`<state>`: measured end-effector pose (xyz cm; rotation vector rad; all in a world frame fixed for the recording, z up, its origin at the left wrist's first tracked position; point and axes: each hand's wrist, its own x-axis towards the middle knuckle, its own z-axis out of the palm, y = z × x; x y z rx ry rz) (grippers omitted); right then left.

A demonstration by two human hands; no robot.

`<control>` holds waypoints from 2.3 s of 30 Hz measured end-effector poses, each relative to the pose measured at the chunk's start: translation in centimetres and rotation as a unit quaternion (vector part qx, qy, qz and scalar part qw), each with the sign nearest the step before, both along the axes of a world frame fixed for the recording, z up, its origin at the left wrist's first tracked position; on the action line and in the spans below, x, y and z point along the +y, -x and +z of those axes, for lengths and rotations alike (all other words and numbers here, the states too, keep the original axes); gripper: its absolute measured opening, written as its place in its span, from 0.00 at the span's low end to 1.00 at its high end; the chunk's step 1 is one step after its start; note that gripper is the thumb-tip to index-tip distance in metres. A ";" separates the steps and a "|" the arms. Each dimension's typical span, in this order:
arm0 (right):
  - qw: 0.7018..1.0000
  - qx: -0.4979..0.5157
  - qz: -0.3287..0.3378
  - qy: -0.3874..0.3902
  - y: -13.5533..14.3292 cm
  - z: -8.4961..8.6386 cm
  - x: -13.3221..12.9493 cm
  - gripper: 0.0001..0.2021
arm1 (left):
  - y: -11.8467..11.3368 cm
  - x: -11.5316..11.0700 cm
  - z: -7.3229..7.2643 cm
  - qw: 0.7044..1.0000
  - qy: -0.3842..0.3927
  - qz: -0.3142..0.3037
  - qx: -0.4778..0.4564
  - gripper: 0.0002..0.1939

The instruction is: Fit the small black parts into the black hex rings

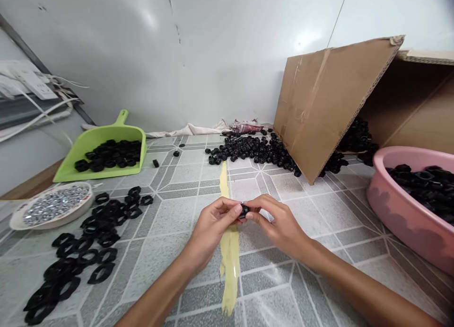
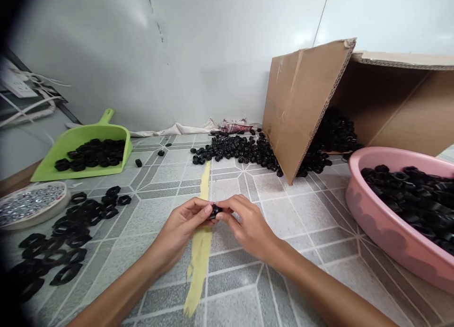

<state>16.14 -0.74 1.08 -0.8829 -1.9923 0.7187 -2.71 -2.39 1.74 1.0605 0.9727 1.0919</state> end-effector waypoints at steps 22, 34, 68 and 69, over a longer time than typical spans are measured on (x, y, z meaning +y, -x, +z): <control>0.973 0.055 0.034 0.223 -0.4 0.3 1.2 0.14 | -0.5 0.2 -1.1 0.998 0.023 0.033 -0.058 0.18; 0.969 -0.001 0.002 0.247 -0.7 0.4 1.4 0.19 | -0.5 0.0 -1.0 0.997 0.049 0.034 -0.050 0.18; 0.981 -0.042 -0.016 0.190 -0.1 0.5 -0.3 0.19 | -2.0 -1.2 -0.6 0.994 0.025 0.033 -0.101 0.19; 0.986 -0.066 -0.029 0.152 -0.2 0.5 -0.6 0.19 | -2.4 -1.5 -0.5 0.993 0.027 0.028 -0.110 0.19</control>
